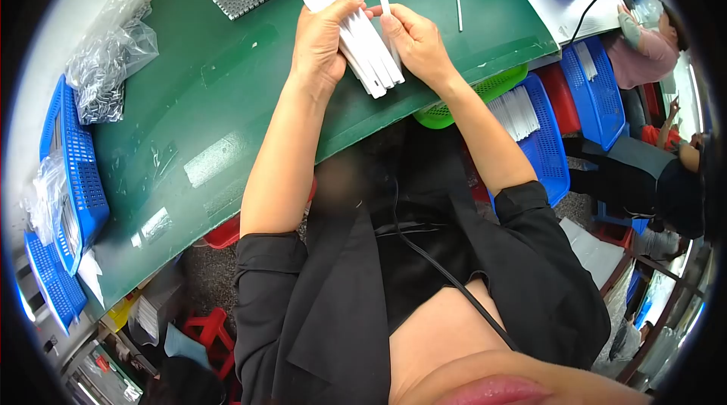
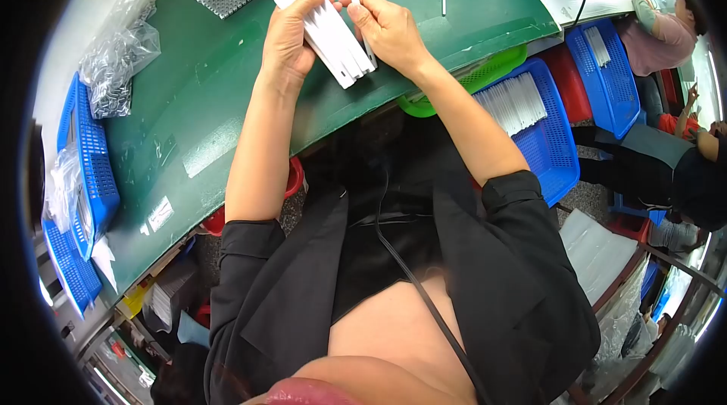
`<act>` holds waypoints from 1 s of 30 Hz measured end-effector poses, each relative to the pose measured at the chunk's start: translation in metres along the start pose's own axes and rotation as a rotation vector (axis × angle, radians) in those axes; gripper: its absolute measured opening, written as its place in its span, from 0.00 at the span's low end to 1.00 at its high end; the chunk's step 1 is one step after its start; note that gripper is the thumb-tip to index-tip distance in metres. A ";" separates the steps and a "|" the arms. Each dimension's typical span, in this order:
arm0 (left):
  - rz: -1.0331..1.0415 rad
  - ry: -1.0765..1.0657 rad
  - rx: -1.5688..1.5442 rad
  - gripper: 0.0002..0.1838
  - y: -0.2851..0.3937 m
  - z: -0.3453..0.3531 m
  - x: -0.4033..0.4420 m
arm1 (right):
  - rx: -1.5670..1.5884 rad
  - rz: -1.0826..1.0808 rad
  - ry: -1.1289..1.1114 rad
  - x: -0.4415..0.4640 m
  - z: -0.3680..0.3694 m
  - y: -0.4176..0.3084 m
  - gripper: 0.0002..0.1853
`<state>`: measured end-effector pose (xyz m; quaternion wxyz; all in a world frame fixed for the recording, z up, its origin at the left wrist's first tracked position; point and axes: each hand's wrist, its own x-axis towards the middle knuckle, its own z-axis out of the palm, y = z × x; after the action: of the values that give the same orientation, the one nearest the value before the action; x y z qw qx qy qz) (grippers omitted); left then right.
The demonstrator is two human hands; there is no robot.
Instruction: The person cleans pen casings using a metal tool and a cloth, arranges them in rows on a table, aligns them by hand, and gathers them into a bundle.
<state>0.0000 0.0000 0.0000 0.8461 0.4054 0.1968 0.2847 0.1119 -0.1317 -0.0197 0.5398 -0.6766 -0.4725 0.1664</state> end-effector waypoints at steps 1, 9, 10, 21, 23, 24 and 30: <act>0.005 0.004 -0.030 0.10 -0.001 0.006 -0.004 | 0.054 -0.038 0.039 -0.005 0.004 -0.001 0.17; 0.293 -0.242 0.171 0.12 0.017 0.020 -0.022 | -0.131 -0.264 0.240 -0.017 0.007 -0.027 0.17; 0.338 -0.196 0.227 0.16 0.015 0.024 -0.025 | -0.172 -0.289 0.235 -0.018 0.007 -0.025 0.14; 0.216 -0.068 0.215 0.19 0.014 0.015 -0.016 | -0.239 -0.206 0.198 -0.028 0.011 -0.023 0.10; 0.084 0.087 0.151 0.15 0.020 0.008 -0.006 | -0.229 -0.088 0.218 -0.027 0.013 -0.023 0.11; 0.023 0.140 0.145 0.15 0.016 -0.004 0.004 | -0.236 -0.058 0.231 -0.026 0.013 -0.021 0.11; 0.153 0.373 0.866 0.49 0.017 -0.004 0.004 | -0.529 -0.021 0.183 -0.028 0.031 -0.030 0.15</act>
<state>-0.0051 0.0132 0.0105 0.5261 0.6761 0.4155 0.3058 0.0620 -0.1376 -0.0121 0.3865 -0.8013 -0.4556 -0.0303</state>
